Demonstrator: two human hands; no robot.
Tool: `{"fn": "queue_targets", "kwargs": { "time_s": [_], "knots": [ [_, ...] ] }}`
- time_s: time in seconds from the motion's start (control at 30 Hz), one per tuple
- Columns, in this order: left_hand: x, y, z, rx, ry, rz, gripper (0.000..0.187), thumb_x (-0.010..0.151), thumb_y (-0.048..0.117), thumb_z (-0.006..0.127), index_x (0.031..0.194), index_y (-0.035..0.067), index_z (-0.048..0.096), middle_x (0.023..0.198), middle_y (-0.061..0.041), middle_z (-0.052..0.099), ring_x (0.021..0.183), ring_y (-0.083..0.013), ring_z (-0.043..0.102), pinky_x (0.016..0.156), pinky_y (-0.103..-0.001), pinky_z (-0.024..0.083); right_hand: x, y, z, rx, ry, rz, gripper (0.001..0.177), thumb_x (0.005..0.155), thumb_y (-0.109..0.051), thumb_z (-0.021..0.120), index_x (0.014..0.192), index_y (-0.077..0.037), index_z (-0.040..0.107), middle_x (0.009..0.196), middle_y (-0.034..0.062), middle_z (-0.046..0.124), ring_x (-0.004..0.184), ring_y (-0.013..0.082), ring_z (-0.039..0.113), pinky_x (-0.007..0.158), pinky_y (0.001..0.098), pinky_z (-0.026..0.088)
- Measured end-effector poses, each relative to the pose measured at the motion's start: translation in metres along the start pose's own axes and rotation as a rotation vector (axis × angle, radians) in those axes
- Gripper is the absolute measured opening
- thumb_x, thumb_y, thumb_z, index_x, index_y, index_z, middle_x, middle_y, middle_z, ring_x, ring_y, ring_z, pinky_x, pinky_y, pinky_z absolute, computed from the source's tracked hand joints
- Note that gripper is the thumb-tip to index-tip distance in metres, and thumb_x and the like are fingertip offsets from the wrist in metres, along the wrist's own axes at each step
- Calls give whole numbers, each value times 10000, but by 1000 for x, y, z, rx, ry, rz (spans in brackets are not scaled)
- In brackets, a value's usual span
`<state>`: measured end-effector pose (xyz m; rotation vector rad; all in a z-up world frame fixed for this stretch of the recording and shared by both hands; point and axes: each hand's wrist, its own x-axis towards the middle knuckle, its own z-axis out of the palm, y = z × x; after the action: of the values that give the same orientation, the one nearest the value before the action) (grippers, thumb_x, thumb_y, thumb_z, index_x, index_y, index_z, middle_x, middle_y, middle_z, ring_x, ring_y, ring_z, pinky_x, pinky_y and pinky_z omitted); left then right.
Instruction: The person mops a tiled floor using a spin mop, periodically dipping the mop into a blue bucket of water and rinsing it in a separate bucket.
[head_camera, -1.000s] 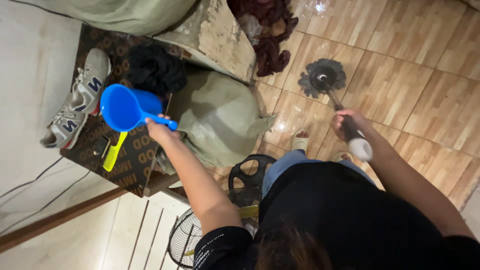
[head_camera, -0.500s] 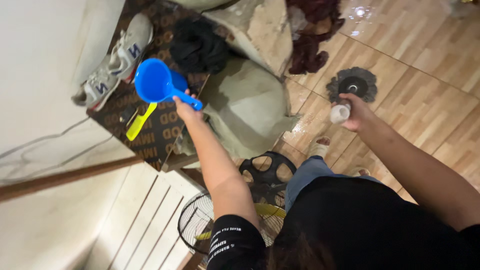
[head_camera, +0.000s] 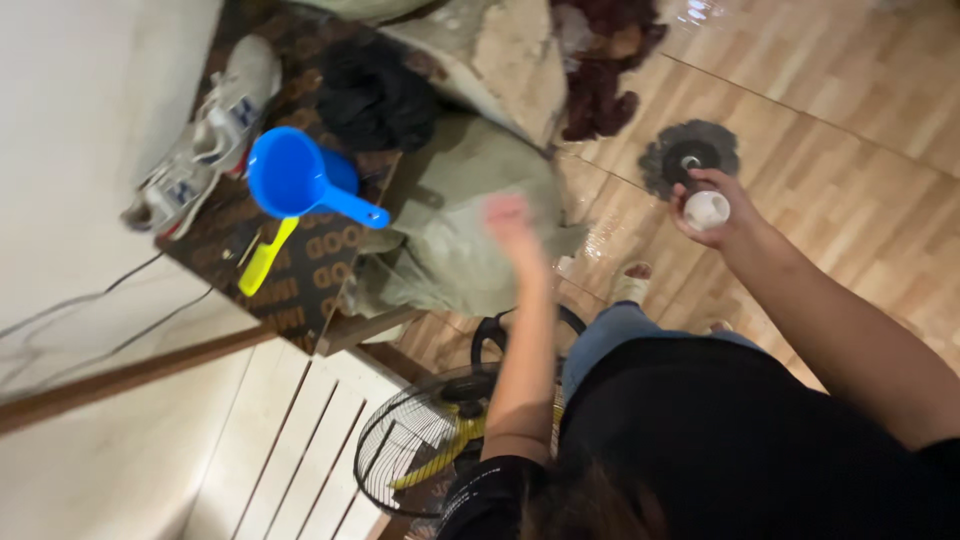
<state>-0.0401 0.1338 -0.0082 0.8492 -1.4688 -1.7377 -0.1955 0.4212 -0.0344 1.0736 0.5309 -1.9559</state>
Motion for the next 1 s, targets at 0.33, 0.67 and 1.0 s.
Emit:
{"fn": "queue_targets", "kwargs": {
  "time_s": [0.33,0.67,1.0],
  "knots": [
    [-144,121,143,-216,-1330,8,406,1033,436,596,1183,76,713,1094,-55,723,1082,-180,670,1011,-311,506,-23,3,-92,-570,-288,-314,191,971,-181,575,842,-40,583,784,84,634,715,213,618,724,334,534],
    [-221,167,195,-66,-1741,351,250,750,183,832,925,104,671,886,-62,683,903,-258,679,844,-380,526,-120,11,-139,152,-397,-243,145,1011,-126,536,926,-8,538,848,86,589,810,170,608,793,268,513],
    [-336,140,220,-132,-1736,405,161,673,174,781,751,115,653,759,-81,675,805,-297,688,988,-439,557,-166,-17,-227,205,-422,-27,110,919,-143,595,930,-49,538,757,32,587,657,145,599,671,276,521]
  ]
}}
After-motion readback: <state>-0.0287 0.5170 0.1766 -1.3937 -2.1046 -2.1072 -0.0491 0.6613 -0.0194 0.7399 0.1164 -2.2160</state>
